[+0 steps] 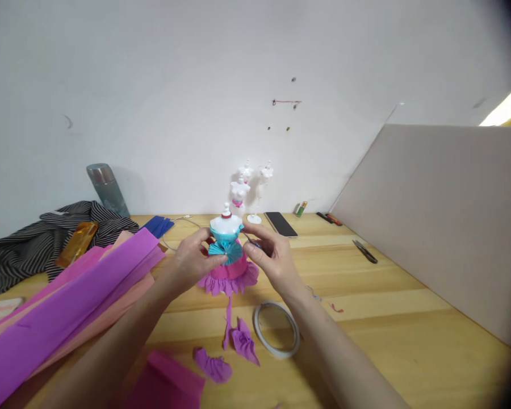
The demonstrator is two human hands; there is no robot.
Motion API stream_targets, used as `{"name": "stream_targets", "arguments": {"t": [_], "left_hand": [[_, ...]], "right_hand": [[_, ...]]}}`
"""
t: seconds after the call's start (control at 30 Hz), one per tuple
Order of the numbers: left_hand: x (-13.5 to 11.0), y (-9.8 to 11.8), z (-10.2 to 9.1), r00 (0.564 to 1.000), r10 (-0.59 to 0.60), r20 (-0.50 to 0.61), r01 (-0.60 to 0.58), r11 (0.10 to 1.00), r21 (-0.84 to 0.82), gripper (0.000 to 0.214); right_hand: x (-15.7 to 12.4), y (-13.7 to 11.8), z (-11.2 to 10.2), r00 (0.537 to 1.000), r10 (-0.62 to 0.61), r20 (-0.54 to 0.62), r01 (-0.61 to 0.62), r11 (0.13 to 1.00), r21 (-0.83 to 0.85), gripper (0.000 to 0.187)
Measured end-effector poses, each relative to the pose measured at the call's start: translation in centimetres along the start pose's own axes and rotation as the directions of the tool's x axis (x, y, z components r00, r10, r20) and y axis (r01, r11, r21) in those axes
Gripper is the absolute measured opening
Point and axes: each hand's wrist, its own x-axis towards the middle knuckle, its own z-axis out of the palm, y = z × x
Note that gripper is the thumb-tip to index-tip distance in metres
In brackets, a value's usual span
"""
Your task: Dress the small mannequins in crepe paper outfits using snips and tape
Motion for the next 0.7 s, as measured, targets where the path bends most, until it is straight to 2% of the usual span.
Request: {"name": "stream_targets", "arguments": {"t": [0.07, 0.17, 0.23, 0.37, 0.57, 0.7], "left_hand": [[0.0, 0.2, 0.1, 0.999, -0.042, 0.014, 0.042, 0.998, -0.049, 0.035], [0.0, 0.6, 0.2, 1.0, 0.005, 0.028, -0.001, 0.993, -0.12, 0.055], [0.1, 1.0, 0.1, 0.999, 0.028, 0.037, -0.023, 0.994, -0.106, 0.064], [0.3, 1.5, -0.3, 0.997, 0.032, 0.069, -0.031, 0.999, -0.017, 0.063], [0.1, 2.1, 0.0, 0.995, 0.045, 0.091, -0.041, 0.998, -0.04, 0.046], [0.0, 2.4, 0.5, 0.992, 0.091, 0.091, -0.088, 0.996, -0.035, 0.047]], "right_hand": [[0.1, 0.0, 0.0, 1.0, -0.006, -0.026, 0.007, 1.0, 0.015, 0.039], [0.2, 0.2, -0.1, 0.997, -0.013, -0.077, 0.014, 1.0, 0.024, 0.038], [0.3, 0.4, -0.1, 0.996, -0.005, -0.088, 0.007, 1.0, 0.016, 0.036], [0.4, 0.4, -0.3, 0.995, -0.005, -0.1, 0.006, 1.0, 0.006, 0.035], [0.5, 0.7, -0.5, 0.995, -0.047, -0.086, 0.05, 0.998, 0.033, 0.034], [0.6, 0.8, -0.5, 0.996, -0.049, -0.074, 0.052, 0.998, 0.04, 0.034]]}}
